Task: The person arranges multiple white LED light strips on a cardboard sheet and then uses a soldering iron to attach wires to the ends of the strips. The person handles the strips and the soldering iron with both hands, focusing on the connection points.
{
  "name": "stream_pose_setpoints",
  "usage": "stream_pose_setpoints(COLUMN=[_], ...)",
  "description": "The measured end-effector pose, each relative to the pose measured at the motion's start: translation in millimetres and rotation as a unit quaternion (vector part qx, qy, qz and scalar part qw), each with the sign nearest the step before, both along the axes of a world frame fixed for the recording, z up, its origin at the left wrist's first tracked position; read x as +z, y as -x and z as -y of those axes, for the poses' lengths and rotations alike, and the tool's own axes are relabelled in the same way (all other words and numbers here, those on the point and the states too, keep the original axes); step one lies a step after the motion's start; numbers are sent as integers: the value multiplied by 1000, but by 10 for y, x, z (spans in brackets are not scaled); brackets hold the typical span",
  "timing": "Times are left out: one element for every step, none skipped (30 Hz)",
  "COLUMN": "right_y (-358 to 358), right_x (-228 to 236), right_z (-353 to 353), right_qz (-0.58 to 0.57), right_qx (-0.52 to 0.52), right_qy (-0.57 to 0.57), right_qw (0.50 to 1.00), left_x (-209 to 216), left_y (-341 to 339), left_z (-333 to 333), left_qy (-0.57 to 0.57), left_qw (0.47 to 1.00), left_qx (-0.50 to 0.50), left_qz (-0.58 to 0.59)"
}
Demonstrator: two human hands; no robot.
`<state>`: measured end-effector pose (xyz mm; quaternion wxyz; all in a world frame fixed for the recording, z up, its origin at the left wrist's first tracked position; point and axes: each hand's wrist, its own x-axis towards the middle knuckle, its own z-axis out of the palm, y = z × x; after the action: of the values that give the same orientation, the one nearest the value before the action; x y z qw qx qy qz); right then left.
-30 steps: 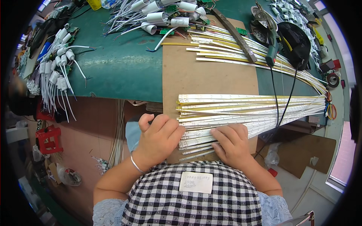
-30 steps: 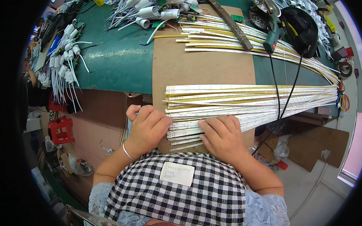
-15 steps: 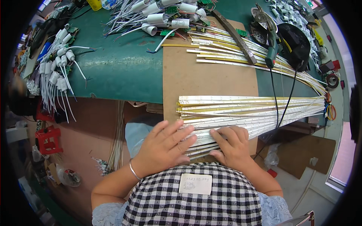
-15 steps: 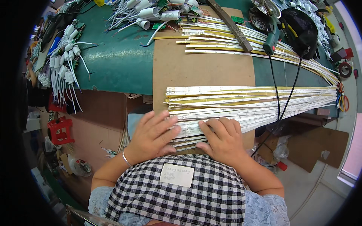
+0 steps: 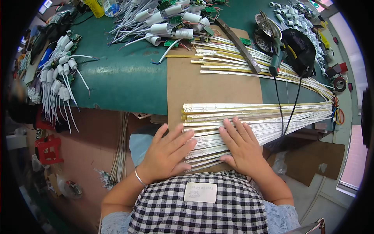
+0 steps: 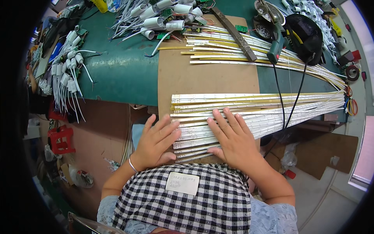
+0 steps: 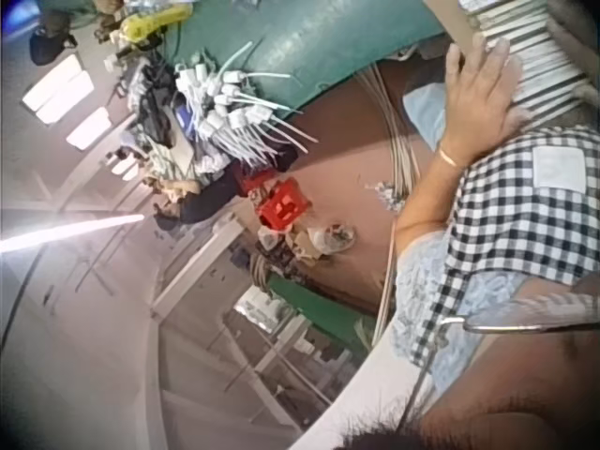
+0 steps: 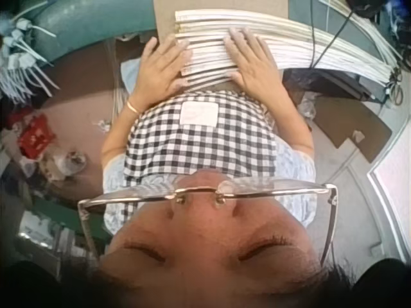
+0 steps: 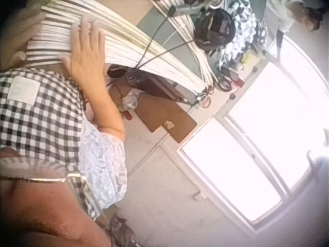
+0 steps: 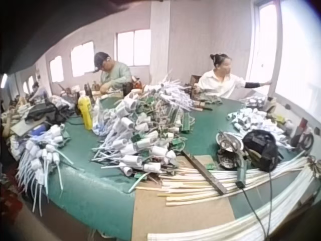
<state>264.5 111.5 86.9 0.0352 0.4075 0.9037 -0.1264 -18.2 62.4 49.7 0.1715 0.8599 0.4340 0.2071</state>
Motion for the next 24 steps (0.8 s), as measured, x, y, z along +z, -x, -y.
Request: stream_pose_setpoints(right_y=[24,49,69,76,82,88,95,99,100,75,27,-11,-28,-25,-14,6,30,40,50,57,49,31,26,30], right_x=[-3,-18,-32,-55,-77,-83,-76,-45,-23,-24,-26,-37,-47,-54,-58,-48,-19,6,27,38,2,-60,-88,-96], right_z=[-46,-96,-135,-160,-186,-209,-182,-131,-92,-52,-20,3,-8,-15,-18,-46,-67,-54,-40,-22,8,66,104,94], right_qz=[3,6,8,3,-3,-9,4,16,28,29,30,31,46,46,46,46,43,40,36,32,27,24,21,33], right_qx=[-3,-7,-10,-14,-19,-23,-25,-26,-26,-21,-15,-9,-5,-6,-7,-6,-8,-9,-11,-12,-7,-5,-3,-5], right_qy=[-7,-14,-21,-24,-28,-31,-35,-39,-43,-41,-39,-37,-26,-20,-15,-15,-16,-18,-20,-23,-23,-22,-21,-24], right_qw=[1000,1000,1000,1000,999,999,999,999,998,999,999,999,999,999,999,999,999,999,999,999,999,999,1000,999], left_x=[58,95,73,85,104,128,147,131,115,89,57,19,-5,-8,1,25,56,51,48,43,36,14,-10,-52], left_y=[-46,-74,-75,-69,-59,-51,-46,-38,-24,-13,3,19,20,16,14,21,14,8,9,12,15,11,8,25], left_z=[-99,-188,-249,-299,-344,-380,-368,-344,-311,-258,-212,-168,-133,-116,-113,-135,-156,-156,-158,-153,-131,-90,-57,-66], left_qy=[15,29,44,38,33,28,47,47,48,53,48,44,38,42,46,44,55,51,46,41,37,35,33,45], left_qw=[1000,999,997,995,993,991,989,991,992,994,993,992,991,990,987,985,988,989,989,989,991,993,994,995], left_qx=[15,30,36,34,31,28,25,29,32,36,26,16,5,3,2,2,11,-1,-12,-23,-19,-18,-17,-3], left_qz=[-14,-27,-59,-82,-105,-127,-140,-125,-110,-94,-105,-115,-125,-138,-151,-165,-142,-140,-140,-139,-127,-114,-100,-84])
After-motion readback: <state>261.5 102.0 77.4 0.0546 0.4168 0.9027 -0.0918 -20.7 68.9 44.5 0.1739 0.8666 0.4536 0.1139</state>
